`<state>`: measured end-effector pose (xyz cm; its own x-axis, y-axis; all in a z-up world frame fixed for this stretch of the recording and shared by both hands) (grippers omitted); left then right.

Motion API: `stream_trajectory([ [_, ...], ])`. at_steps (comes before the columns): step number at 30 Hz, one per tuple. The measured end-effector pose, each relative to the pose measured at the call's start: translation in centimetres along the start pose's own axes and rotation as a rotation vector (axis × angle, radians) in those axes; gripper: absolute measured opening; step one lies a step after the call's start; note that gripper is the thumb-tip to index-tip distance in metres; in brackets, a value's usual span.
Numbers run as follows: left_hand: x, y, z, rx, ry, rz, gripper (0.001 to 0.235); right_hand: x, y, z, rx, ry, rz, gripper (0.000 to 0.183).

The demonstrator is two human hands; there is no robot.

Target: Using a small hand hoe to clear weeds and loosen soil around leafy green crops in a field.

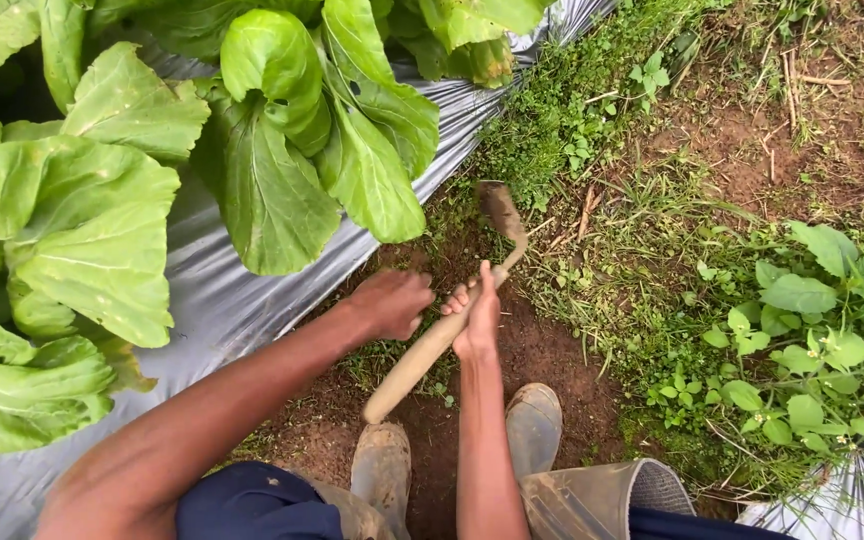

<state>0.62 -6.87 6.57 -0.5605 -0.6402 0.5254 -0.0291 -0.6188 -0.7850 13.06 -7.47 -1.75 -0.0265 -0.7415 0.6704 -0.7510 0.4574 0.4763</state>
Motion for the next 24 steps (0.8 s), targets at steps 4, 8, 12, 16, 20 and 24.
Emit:
stream_trajectory([
  [4, -1.9, -3.6, 0.6, -0.358, 0.136, 0.298, 0.028, 1.1, 0.7, 1.5, 0.075, 0.039, -0.072, 0.039],
  [8, 1.2, -7.6, 2.1, -0.604, 0.04, 0.21, 0.029, 1.1, 1.8, 2.1, 0.013, 0.082, -0.071, 0.045],
  [12, 1.9, -8.2, 2.4, -0.919, 0.071, 0.348, 0.023, -0.1, 2.6, 2.9, -0.043, 0.103, -0.09, 0.045],
  [16, 1.4, -8.1, 2.4, -0.891, 0.067, 0.369, 0.022, 1.1, 3.1, 4.5, -0.063, 0.167, -0.095, 0.046],
  [20, 0.8, -8.4, 2.2, -0.87, 0.038, 0.374, 0.022, 0.9, 2.8, 4.4, -0.012, 0.161, -0.046, 0.047],
  [24, 0.3, -8.3, 1.5, -0.818, 0.011, 0.383, 0.021, -0.2, 2.8, 4.3, -0.035, 0.128, 0.025, 0.048],
])
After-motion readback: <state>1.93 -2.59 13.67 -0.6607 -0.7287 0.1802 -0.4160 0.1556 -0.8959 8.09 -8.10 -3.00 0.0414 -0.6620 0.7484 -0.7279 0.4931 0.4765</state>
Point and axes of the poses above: each hand's wrist, its own x-axis away from the middle knuckle, its own y-axis out of the palm, z = x × y, the point moved 5 cm from there along -x, towards the middle knuckle, and after that the axes turned 4 degrees about x, right-handed, at the moved point
